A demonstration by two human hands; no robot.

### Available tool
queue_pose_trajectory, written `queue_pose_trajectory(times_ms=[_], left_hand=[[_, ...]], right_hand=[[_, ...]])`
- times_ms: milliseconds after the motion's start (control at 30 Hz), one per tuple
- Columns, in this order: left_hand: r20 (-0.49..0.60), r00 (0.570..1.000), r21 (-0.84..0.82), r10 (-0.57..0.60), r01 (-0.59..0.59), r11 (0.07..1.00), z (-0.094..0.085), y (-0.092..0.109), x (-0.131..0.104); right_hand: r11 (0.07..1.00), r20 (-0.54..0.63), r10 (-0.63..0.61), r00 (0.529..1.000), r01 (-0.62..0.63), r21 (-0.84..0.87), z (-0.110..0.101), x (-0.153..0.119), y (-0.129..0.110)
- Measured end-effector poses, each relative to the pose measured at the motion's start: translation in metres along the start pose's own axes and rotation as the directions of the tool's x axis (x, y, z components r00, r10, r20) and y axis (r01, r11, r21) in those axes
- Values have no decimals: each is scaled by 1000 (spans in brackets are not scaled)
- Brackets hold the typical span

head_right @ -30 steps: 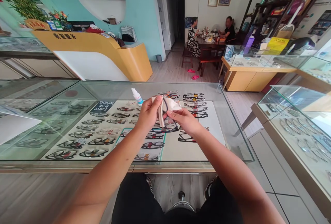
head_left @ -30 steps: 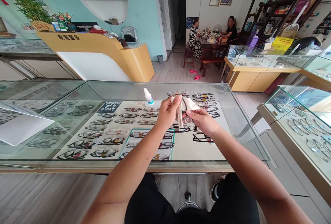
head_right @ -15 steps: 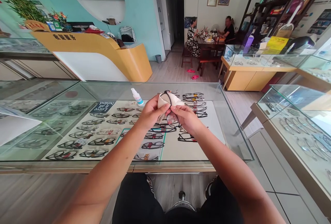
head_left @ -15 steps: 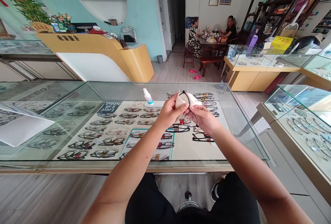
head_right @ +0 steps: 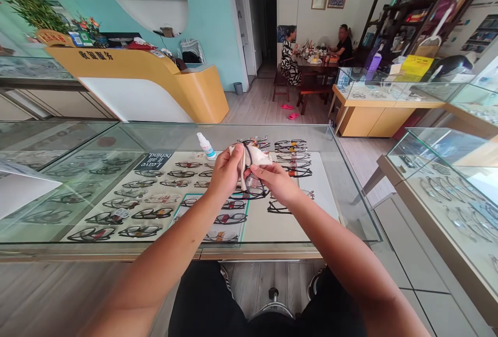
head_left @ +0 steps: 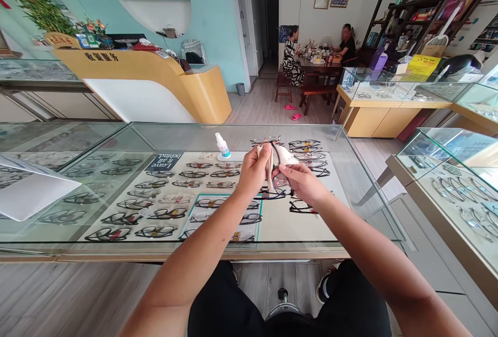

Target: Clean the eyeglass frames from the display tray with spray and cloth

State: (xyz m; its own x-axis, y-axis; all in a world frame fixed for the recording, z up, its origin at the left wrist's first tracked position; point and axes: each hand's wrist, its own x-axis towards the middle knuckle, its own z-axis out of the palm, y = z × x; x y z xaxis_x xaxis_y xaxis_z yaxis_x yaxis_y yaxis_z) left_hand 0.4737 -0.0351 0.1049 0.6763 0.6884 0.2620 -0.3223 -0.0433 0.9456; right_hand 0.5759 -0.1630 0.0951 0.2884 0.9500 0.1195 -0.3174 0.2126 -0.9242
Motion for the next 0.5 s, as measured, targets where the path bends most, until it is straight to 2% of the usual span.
queue_pose_trajectory(times_ms=[100,200,267,333,400,500], left_hand=[[13,999,-73,-42,42,996,-3,-6,7],[-73,997,-118,-7,-2,993,-4,-6,13],[-148,989,-122,29,-47,991,-5,-6,15],[-169,985,-119,30,-50,992,-5,-7,16],[-118,993,-102,2,-14,995,-6,-9,13],[23,999,-19,-23,24,1000,-6,-13,5]], right_hand=[[1000,-57,-22,998,23,17,-3,1,-5],[995,-125,-94,988,97,18,-9,0,-14],[984,-189,-179,966,175,-35,-14,-1,-23],[961,-258,-275,926,259,-96,-20,-2,-33],[941,-302,-338,891,316,-119,-24,-4,-41],[942,-305,-336,891,323,-94,-25,-4,-45]])
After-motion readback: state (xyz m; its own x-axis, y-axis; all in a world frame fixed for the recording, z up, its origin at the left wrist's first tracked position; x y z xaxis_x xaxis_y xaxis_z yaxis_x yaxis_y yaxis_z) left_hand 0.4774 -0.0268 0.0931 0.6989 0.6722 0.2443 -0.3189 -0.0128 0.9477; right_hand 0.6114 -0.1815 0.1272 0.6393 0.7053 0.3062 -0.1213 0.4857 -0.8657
